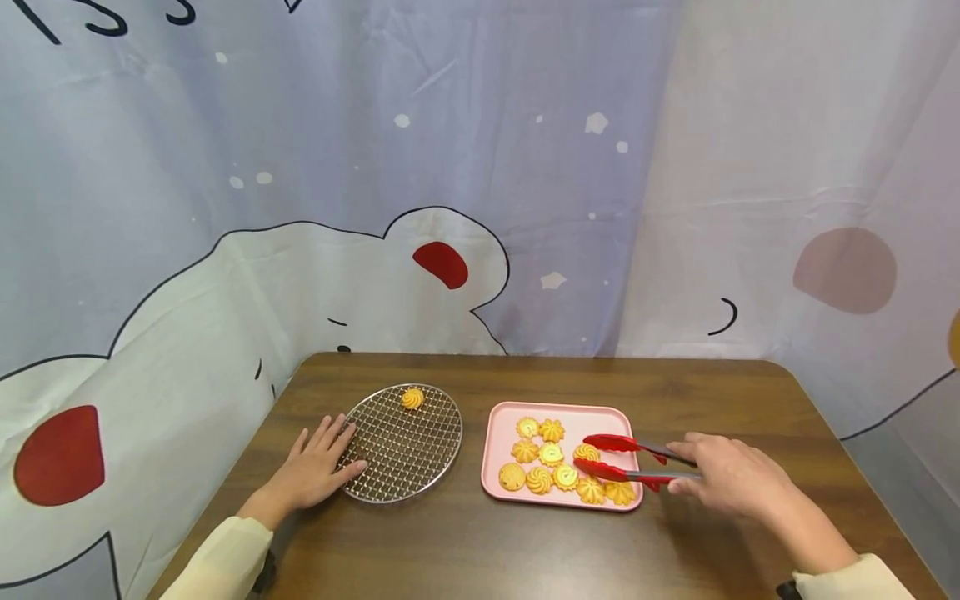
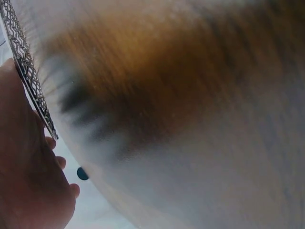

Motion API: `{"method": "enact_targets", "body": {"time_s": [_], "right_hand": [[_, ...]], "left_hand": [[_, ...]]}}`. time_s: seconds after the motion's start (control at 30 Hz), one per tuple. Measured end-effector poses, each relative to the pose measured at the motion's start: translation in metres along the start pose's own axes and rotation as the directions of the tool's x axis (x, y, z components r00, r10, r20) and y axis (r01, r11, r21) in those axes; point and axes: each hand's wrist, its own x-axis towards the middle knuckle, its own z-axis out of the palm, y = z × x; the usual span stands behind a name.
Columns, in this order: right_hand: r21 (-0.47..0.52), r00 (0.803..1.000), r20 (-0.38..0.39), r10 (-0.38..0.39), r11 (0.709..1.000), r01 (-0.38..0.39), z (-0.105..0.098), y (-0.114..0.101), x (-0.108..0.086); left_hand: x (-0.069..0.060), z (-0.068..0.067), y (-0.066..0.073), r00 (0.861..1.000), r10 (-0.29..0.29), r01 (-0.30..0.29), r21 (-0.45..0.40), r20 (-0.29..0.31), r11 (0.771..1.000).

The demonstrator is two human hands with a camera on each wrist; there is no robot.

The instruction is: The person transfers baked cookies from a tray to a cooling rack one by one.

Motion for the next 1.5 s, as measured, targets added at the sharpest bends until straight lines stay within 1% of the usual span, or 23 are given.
{"method": "enact_targets", "body": {"time_s": [0.13, 0.37, 0.6, 0.73, 0.87, 1.0, 1.27, 1.5], "right_hand": [[-0.016, 1.000, -0.017, -0.008, 1.000, 0.007, -0.002, 0.000, 0.002], [-0.029, 0.998, -0.061, -0.028, 0.999, 0.027, -0.008, -0.004, 0.006], [-0.028, 0.996, -0.071, -0.049, 0.998, 0.047, -0.014, -0.014, 0.016], [-0.031, 0.994, -0.085, -0.069, 0.997, 0.067, -0.015, -0.022, 0.024], [-0.032, 0.991, -0.096, -0.088, 0.996, 0.086, -0.015, -0.028, 0.032], [-0.032, 0.989, -0.104, -0.101, 0.995, 0.098, -0.013, -0.034, 0.038], [-0.031, 0.988, -0.104, -0.114, 0.993, 0.111, -0.013, -0.044, 0.050], [-0.023, 0.985, -0.112, -0.127, 0.992, 0.125, -0.014, -0.053, 0.063]], "left_hand": [[0.000, -0.002, 0.001, 1.000, 0.002, -0.002, -0.002, -0.002, 1.000], [0.000, -0.007, 0.005, 0.999, -0.026, 0.025, 0.021, 0.033, 0.999], [-0.001, -0.010, 0.006, 0.998, -0.033, 0.032, 0.033, 0.044, 0.999], [-0.002, -0.009, 0.005, 0.999, -0.028, 0.027, 0.031, 0.036, 0.999], [-0.001, -0.006, 0.003, 1.000, -0.006, 0.006, 0.008, 0.011, 1.000], [-0.001, -0.003, 0.001, 1.000, 0.003, -0.003, 0.002, 0.002, 1.000], [-0.002, -0.009, 0.006, 0.999, -0.024, 0.023, 0.020, 0.034, 1.000], [-0.002, -0.010, 0.008, 1.000, -0.018, 0.018, 0.011, 0.024, 1.000]]}}
